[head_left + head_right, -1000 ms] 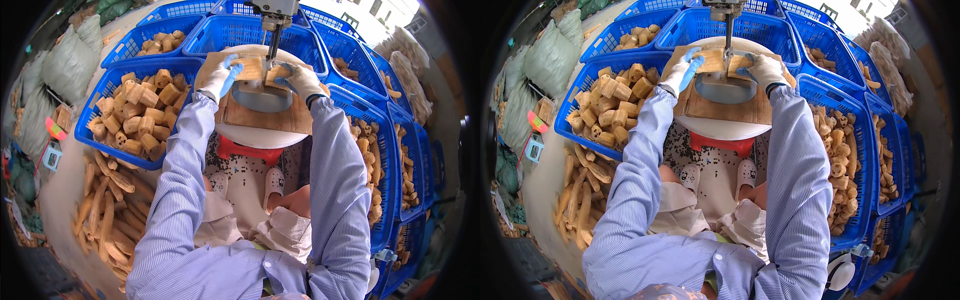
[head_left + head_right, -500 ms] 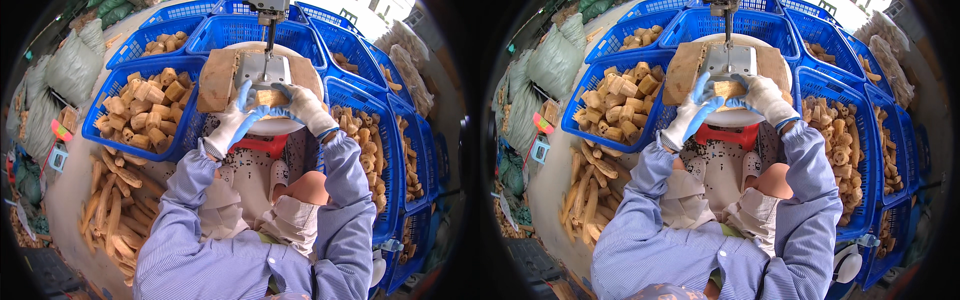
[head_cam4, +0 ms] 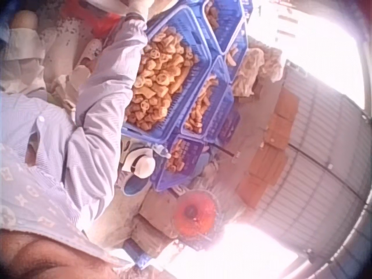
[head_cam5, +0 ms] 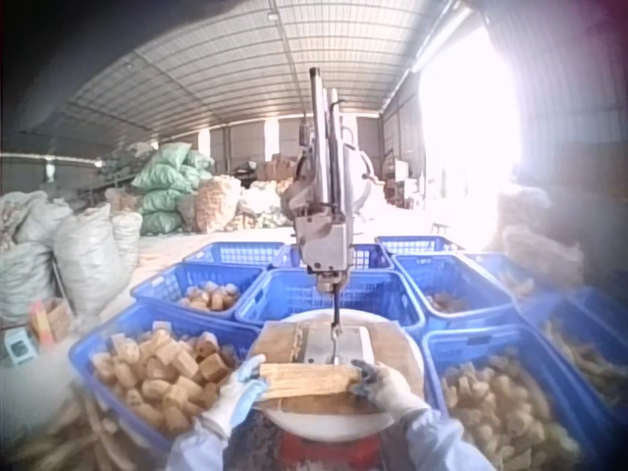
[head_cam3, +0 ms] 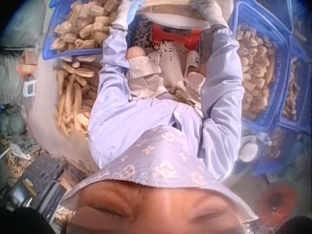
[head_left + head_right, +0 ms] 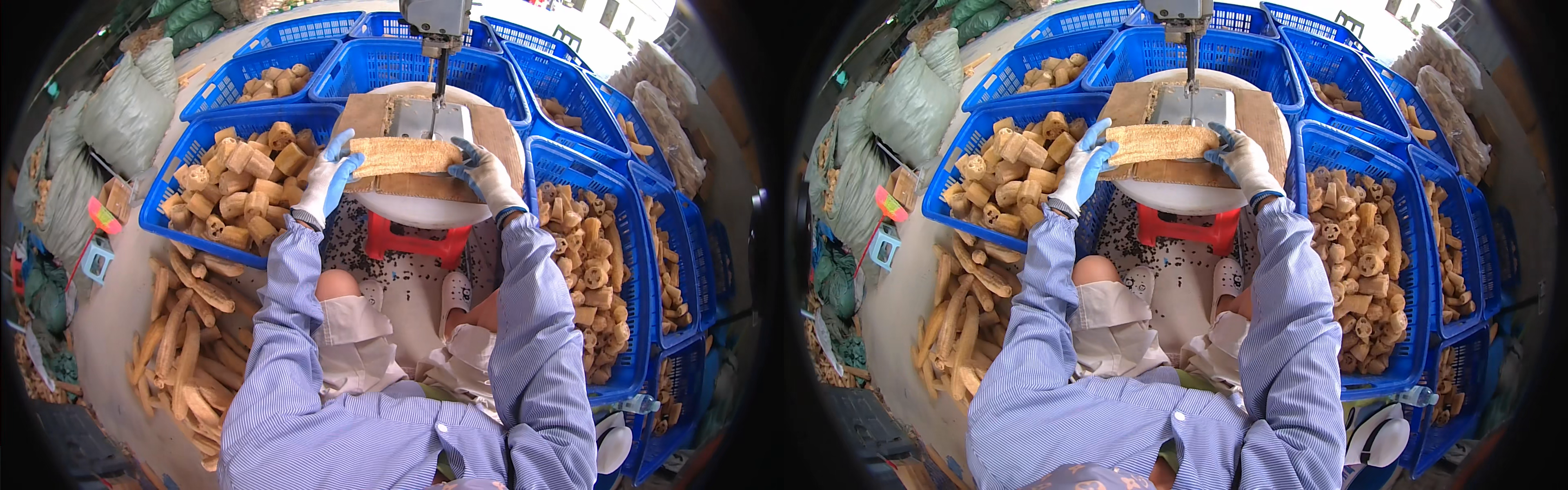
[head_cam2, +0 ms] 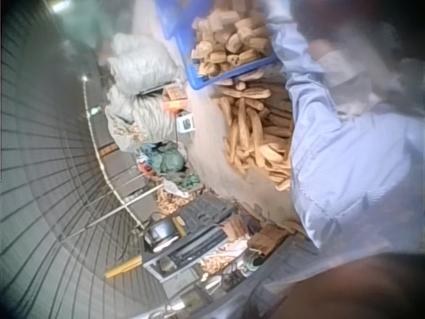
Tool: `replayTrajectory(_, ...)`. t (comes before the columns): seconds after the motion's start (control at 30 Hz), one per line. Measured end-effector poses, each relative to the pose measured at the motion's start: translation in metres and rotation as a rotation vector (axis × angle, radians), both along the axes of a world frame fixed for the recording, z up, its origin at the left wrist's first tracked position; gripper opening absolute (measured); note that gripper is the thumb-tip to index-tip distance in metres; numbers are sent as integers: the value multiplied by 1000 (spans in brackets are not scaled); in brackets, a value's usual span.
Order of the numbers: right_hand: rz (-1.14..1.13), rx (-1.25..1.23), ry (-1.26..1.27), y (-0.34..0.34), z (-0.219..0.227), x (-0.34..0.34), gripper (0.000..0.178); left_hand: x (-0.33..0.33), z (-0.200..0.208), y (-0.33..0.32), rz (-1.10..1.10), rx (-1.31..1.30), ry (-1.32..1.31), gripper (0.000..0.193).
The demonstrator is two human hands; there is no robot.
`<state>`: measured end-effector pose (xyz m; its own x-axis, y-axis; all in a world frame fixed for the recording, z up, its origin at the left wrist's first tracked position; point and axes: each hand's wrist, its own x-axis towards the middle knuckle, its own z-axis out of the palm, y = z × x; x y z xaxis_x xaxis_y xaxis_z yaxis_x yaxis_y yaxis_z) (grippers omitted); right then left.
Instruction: The person processes loofahs by cutting them into smaller pieces using a vertical band saw. The person picks up a loofah from a pile on the floor, positions it against the saw blade on a wooden block to cut it, and then places the cut pieces into blue plastic bins.
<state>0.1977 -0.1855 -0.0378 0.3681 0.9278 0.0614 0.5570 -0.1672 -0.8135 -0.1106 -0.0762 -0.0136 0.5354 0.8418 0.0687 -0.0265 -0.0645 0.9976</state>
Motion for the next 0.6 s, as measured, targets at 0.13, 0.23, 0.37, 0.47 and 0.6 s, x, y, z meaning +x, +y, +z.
replayTrajectory(0.13, -59, 4, -274, 12, -3, -4, 57, 2, 0, 5, 52, -25, -17, 53)
replayTrajectory(0.23, -73, -4, -312, 17, 7, -12, 55, 4, 0, 11, 99, -7, -6, 47)
replayTrajectory(0.37, -60, -127, -295, 23, 22, -16, 47, 8, -6, 21, 176, 11, 16, 42)
replayTrajectory(0.47, -63, -39, -375, 27, 12, -3, 42, 16, -6, 23, 197, 2, 14, 39)
replayTrajectory(0.6, -67, -101, -316, 33, 22, -15, 43, 15, -10, 36, 230, -7, 54, 37)
